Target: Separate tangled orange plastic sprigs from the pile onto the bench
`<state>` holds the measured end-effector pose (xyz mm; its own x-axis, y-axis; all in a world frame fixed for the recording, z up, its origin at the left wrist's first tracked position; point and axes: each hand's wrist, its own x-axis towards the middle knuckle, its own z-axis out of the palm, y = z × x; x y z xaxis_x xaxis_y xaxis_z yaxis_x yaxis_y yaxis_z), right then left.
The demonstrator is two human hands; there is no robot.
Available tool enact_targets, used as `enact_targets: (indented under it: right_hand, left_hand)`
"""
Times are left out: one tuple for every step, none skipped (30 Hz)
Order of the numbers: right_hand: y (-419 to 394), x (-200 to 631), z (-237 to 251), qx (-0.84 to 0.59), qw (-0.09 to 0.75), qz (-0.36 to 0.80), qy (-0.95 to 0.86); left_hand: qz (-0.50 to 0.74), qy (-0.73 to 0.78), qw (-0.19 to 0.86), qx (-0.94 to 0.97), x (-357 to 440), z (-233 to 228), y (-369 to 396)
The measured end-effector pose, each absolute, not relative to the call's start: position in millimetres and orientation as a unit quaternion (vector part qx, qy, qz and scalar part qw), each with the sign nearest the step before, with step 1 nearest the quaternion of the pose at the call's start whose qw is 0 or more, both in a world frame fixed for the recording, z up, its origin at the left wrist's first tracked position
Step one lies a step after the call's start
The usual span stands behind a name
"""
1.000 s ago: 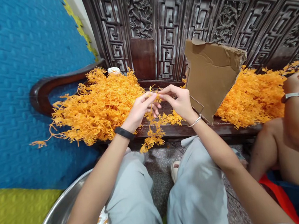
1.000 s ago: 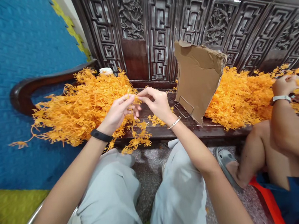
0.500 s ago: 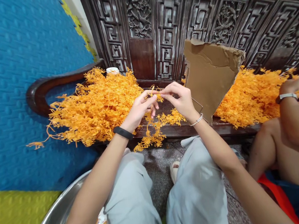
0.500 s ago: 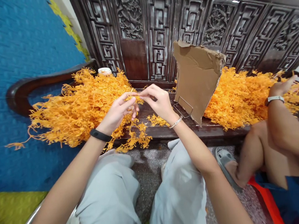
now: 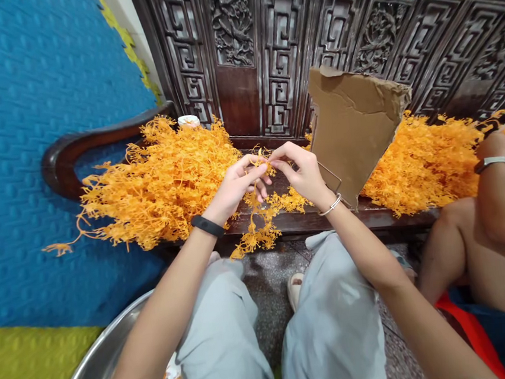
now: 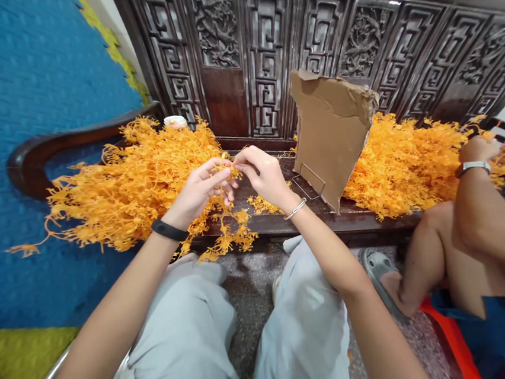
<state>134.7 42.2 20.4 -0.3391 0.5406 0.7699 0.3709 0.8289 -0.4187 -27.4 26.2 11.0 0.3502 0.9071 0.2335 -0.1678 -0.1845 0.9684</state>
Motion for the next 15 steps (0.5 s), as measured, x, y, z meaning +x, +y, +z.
enact_targets:
  right_hand:
    - [42.3, 134.5, 20.3, -0.277, 0.504, 0.086, -0.814]
    - [42.4, 134.3, 20.1, -0.273, 0.505, 0.091, -0.814]
    - [42.5, 134.1, 20.0, -0.268, 0.505, 0.099, -0.814]
    - [42.7, 133.9, 19.8, -0.265, 0.502, 0.107, -0.817]
    - [42.9, 133.8, 19.5, -0.264, 0.493, 0.113, -0.821]
    - [43.1, 133.6, 19.2, -0.264, 0.481, 0.114, -0.828]
    - [43.4, 133.4, 18.9, -0.265, 0.466, 0.110, -0.837]
    - [43.7, 133.3, 18.6, -0.267, 0.453, 0.102, -0.844]
    - [44.0, 133.2, 18.2, -0.269, 0.441, 0.094, -0.851]
    - [44.3, 133.2, 17.9, -0.272, 0.435, 0.087, -0.854]
    - [44.5, 133.2, 17.6, -0.275, 0.434, 0.085, -0.853]
    - [44.8, 133.4, 17.4, -0.279, 0.439, 0.086, -0.850]
    - [45.2, 133.5, 17.2, -0.282, 0.445, 0.088, -0.845]
    - [45.6, 133.7, 16.9, -0.283, 0.452, 0.092, -0.841]
    - [46.0, 133.8, 16.7, -0.283, 0.457, 0.098, -0.838]
  left_hand:
    - [0.485, 0.308, 0.558, 0.599, -27.2, 11.0, 26.4]
    - [0.491, 0.312, 0.555, 0.595, -26.9, 10.8, 26.8]
    - [0.497, 0.316, 0.552, 0.590, -26.7, 10.4, 27.4]
    - [0.502, 0.320, 0.550, 0.585, -26.6, 9.7, 28.1]
    - [0.506, 0.323, 0.549, 0.581, -26.5, 8.9, 28.9]
    - [0.508, 0.325, 0.550, 0.578, -26.5, 7.8, 29.7]
    - [0.508, 0.325, 0.553, 0.575, -26.6, 6.7, 30.6]
    - [0.506, 0.323, 0.556, 0.575, -26.9, 5.6, 31.4]
    - [0.504, 0.321, 0.559, 0.575, -27.2, 4.6, 32.0]
    - [0.501, 0.318, 0.563, 0.576, -27.7, 3.8, 32.6]
    - [0.498, 0.315, 0.566, 0.577, -28.2, 3.3, 32.9]
    - [0.496, 0.310, 0.571, 0.577, -28.7, 3.2, 33.0]
    - [0.494, 0.306, 0.575, 0.575, -29.2, 3.3, 33.0]
    - [0.494, 0.303, 0.580, 0.573, -29.8, 3.7, 32.7]
    - [0.495, 0.303, 0.583, 0.569, -30.3, 4.3, 32.4]
